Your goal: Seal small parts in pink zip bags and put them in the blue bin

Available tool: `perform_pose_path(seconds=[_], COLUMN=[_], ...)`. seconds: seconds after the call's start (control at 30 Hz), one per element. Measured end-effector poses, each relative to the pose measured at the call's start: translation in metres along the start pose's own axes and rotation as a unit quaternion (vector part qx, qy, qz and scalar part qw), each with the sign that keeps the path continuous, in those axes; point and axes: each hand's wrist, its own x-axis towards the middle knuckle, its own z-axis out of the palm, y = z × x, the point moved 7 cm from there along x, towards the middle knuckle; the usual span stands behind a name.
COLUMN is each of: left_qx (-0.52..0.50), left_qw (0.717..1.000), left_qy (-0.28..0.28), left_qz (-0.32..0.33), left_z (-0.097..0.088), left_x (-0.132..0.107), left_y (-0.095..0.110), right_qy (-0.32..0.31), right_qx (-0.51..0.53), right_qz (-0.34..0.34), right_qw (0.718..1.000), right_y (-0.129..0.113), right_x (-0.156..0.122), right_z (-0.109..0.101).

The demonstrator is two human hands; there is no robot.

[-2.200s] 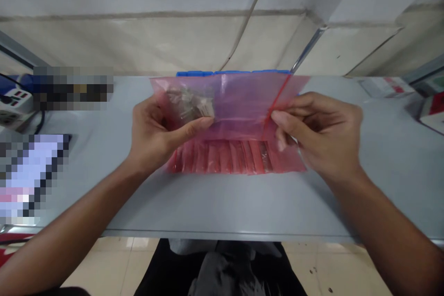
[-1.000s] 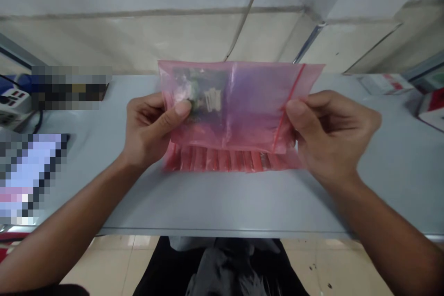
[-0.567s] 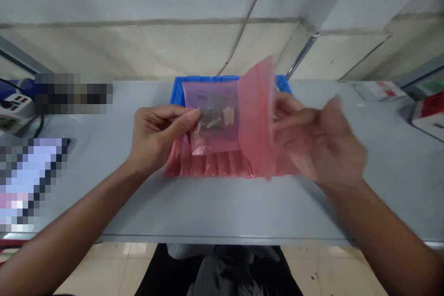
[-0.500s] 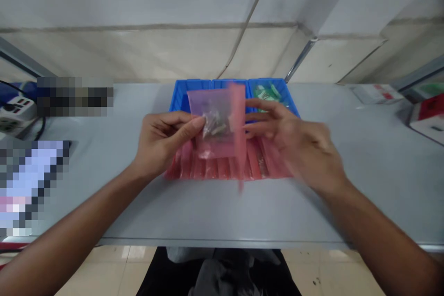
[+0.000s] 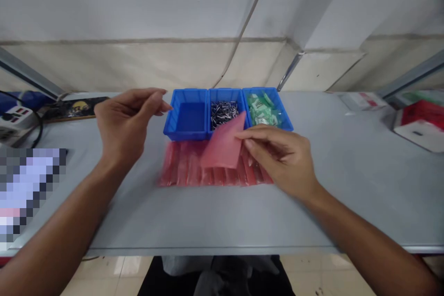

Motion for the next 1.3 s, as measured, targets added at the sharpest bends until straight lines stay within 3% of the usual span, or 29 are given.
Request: perform_pose_path(seconds=[0.13,0.27,0.4,0.5,0.67,0.77,0.87,0.93,1.13,1.2,1.3], left_qx=[0.002,-0.036,-0.101,-0.115,-0.108,0.024,0.224,0.287,0.381,0.411,0.418], left_qw=[0.996,0.980,0.949,0.956,0.988,0.991,0.945,0.909,0.814,0.790,0.782], left_qy=[-0.086,-0.197,-0.287,-0.240,-0.094,-0.129,-0.149,-0.179,-0.380,-0.413,-0.427], left_qz=[-0.014,-0.014,-0.083,-0.124,-0.052,0.024,0.187,0.245,0.218,0.190,0.175], left_z=[0.009,0.036,0.058,0.050,0.013,0.005,0.004,0.010,0.050,0.056,0.060], left_x=[0.001,-0.029,-0.053,-0.045,0.009,0.033,0.035,0.027,0.000,-0.004,-0.006], left_y=[-0.004,0.012,0.015,0.002,-0.025,-0.032,-0.015,-0.005,-0.009,-0.014,-0.017], right_qy=[0.023,0.038,0.038,-0.012,-0.007,0.012,0.010,0.006,0.010,0.026,0.034], right_qx=[-0.005,0.031,0.039,0.034,0.017,-0.008,-0.030,-0.043,-0.088,-0.140,-0.216], right_qz=[0.008,-0.005,-0.009,-0.014,-0.051,-0.059,-0.074,-0.088,-0.112,-0.112,-0.066], right_qw=[1.000,0.999,0.999,0.999,0.999,0.998,0.997,0.995,0.990,0.983,0.974], right_y=[0.005,-0.002,-0.010,-0.009,-0.003,-0.002,-0.006,-0.008,-0.011,-0.013,-0.010], right_x=[0.000,-0.001,-0.003,-0.004,-0.001,0.000,0.000,0.000,0.002,0.005,0.013], right_z=[-0.004,-0.010,-0.009,0.003,0.009,0.006,0.006,0.007,0.000,-0.011,-0.032])
